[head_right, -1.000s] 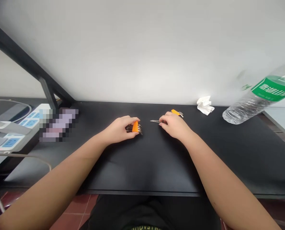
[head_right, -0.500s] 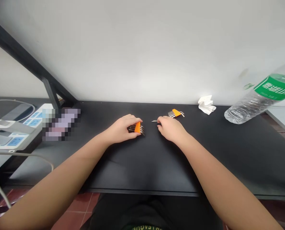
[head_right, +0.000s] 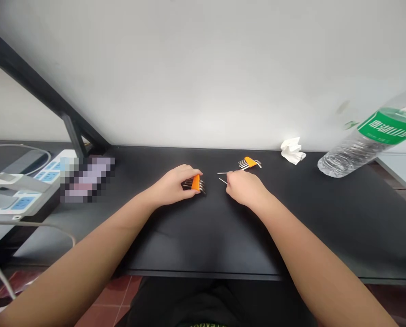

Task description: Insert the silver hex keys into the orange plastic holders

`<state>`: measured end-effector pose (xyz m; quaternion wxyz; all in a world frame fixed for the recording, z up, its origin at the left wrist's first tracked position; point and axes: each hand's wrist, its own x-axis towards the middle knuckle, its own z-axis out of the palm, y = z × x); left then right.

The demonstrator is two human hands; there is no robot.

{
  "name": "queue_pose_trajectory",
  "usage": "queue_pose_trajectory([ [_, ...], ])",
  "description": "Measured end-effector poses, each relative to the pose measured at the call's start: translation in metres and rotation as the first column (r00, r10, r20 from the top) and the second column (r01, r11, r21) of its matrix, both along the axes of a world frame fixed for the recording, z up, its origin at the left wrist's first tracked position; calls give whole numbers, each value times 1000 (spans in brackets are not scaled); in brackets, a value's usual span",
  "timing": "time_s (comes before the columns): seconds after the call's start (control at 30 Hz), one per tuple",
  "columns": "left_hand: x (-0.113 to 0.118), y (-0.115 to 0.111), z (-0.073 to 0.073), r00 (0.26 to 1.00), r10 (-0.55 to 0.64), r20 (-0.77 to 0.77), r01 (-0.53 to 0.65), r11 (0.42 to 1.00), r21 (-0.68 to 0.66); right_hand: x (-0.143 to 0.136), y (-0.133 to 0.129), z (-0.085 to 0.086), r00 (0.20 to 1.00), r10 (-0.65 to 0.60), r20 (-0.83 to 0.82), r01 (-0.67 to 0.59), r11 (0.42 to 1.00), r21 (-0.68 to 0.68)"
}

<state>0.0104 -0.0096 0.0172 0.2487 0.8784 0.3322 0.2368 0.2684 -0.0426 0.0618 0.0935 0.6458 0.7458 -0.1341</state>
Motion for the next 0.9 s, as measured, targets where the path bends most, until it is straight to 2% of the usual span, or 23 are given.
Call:
queue_pose_trajectory([
  [0.07, 0, 0, 0, 1000, -4, -2, 4, 1000, 2, -3, -5, 3, 1000, 6, 11, -6, 1000, -27],
  [0.17, 0, -1, -1, 1000, -19, 6, 19, 1000, 0, -7, -9, 1, 989, 89, -115, -81, 994, 71],
  [0.27, 0, -1, 0, 999, -32, 32, 32, 999, -10, -9, -9, -2, 922, 216, -321, -167, 971, 174],
  [0.37, 2, -2, 1, 998, -45, 48, 46, 999, -16, -10, -8, -5, 850, 301, -432, -218, 948, 231],
  [0.47, 3, -3, 2, 997, -56, 44, 56, 998, -13, -10, -8, -8, 830, 348, -436, -238, 928, 287],
  [0.9, 3, -3, 3, 998, -55, 39, 55, 998, -15, -10, -12, -7, 871, 376, -317, -260, 899, 352],
])
